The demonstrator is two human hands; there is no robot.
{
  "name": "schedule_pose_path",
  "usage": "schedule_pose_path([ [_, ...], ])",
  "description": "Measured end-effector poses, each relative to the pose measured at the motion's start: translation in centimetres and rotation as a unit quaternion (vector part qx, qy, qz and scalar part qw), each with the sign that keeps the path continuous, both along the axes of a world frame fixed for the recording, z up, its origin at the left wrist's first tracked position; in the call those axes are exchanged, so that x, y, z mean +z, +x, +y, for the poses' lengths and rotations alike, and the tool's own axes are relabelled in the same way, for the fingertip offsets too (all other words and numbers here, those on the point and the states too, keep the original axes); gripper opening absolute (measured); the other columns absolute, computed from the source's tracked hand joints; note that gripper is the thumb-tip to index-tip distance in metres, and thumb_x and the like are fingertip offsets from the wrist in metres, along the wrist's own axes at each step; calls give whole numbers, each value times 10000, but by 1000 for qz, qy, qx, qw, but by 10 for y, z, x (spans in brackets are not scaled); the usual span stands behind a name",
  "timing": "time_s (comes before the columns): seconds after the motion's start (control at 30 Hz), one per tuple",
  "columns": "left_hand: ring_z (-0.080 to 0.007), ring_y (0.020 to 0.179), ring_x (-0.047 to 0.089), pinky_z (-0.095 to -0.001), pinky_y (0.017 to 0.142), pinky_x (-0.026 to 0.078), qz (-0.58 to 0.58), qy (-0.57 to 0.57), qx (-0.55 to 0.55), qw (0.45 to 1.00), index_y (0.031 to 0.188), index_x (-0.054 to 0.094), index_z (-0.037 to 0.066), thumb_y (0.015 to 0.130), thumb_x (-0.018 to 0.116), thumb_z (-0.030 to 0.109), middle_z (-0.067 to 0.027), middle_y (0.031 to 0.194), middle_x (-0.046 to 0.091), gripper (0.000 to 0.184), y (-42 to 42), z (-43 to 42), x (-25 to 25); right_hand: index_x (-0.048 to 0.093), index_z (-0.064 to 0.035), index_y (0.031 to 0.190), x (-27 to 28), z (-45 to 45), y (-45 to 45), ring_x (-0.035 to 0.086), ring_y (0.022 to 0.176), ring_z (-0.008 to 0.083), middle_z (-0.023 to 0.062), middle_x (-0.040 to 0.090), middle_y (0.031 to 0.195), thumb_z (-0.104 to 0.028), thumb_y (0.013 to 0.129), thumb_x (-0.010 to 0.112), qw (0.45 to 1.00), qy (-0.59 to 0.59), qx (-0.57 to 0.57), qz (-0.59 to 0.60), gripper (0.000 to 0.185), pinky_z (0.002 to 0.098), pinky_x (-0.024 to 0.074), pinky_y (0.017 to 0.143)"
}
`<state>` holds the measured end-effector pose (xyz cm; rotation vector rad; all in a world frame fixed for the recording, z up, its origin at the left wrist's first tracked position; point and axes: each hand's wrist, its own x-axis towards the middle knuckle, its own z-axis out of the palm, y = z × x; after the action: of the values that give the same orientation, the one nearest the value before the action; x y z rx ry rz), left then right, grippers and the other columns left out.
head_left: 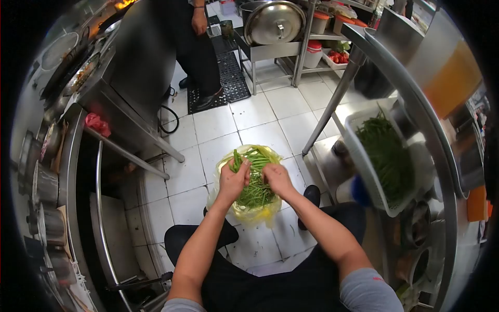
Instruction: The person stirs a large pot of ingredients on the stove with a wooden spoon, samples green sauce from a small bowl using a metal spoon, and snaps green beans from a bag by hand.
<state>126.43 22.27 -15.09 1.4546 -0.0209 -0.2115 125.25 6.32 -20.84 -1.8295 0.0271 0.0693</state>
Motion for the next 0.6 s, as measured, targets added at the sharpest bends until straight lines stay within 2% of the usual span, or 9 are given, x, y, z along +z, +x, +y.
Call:
schedule_pose_path([
  [0.07, -95, 462, 453, -235, 440, 383, -15, -2, 17, 1000, 883, 549, 11, 946, 536, 190, -15, 581, 485, 190, -1, -1, 3, 593, -11, 655, -18, -16, 17, 482, 516, 104, 31, 520, 533, -180, 837, 491, 986, 148, -66, 49, 269, 273, 387, 490],
  [0.13, -91, 463, 450, -232, 440, 380, -47, -21, 97, 994, 880, 551, 15, 946, 540, 198, -13, 584, 482, 195, 5, 6, 6, 602, -14, 664, -12, -23, 22, 529, 504, 162, 76, 535, 530, -157, 809, 523, 986, 133, -79, 66, 218, 314, 415, 496],
  [0.2, -95, 464, 464, -235, 436, 384, -48, -2, 112, 993, 858, 547, 22, 946, 533, 204, -22, 587, 495, 203, 14, 18, 8, 632, -32, 717, -3, -28, 17, 592, 587, 258, 122, 584, 610, -153, 783, 588, 987, -156, 13, -43, 145, 361, 459, 567],
  [0.23, -101, 462, 472, -237, 434, 387, -21, -30, 123, 992, 845, 544, 28, 945, 529, 212, -27, 586, 502, 211, 17, 23, 9, 655, -47, 850, -4, -29, 16, 610, 738, 321, 142, 627, 808, -136, 769, 624, 962, -262, 51, -60, 125, 393, 489, 670],
  [0.27, -107, 460, 481, -238, 433, 389, 8, -57, 134, 989, 832, 540, 33, 945, 525, 220, -33, 585, 509, 219, 19, 28, 9, 655, -47, 850, -8, -25, 15, 610, 738, 321, 142, 627, 808, -136, 769, 624, 962, -263, 54, -57, 125, 393, 489, 670],
  [0.37, -120, 505, 519, -249, 447, 416, 26, -97, 139, 985, 832, 530, 42, 947, 508, 226, -54, 651, 548, 219, 23, 28, 7, 634, -70, 1050, -27, -9, 19, 589, 894, 315, 146, 570, 1025, -91, 780, 585, 947, -292, 50, -124, 275, 407, 493, 785],
  [0.47, -125, 528, 521, -270, 460, 433, 56, -150, 118, 980, 852, 520, 39, 951, 502, 224, -53, 682, 548, 211, 21, 23, 11, 637, -70, 1038, -41, 8, 25, 560, 987, 312, 143, 566, 1057, -61, 760, 561, 913, -339, 61, -220, 288, 395, 476, 829],
  [0.5, -127, 531, 513, -281, 466, 439, 76, -166, 101, 978, 862, 514, 37, 953, 501, 222, -46, 685, 536, 206, 18, 21, 12, 632, -56, 1008, -41, 13, 23, 533, 1022, 309, 156, 550, 1043, -49, 769, 524, 914, -348, 75, -196, 262, 388, 465, 844],
  [0.6, -133, 497, 489, -281, 453, 430, 89, -171, 77, 978, 872, 524, 25, 928, 540, 180, -31, 621, 485, 166, 18, 24, 8, 608, -38, 931, -49, 14, 24, 550, 944, 325, 157, 539, 975, -55, 794, 501, 908, -365, 69, -194, 175, 404, 473, 784],
])
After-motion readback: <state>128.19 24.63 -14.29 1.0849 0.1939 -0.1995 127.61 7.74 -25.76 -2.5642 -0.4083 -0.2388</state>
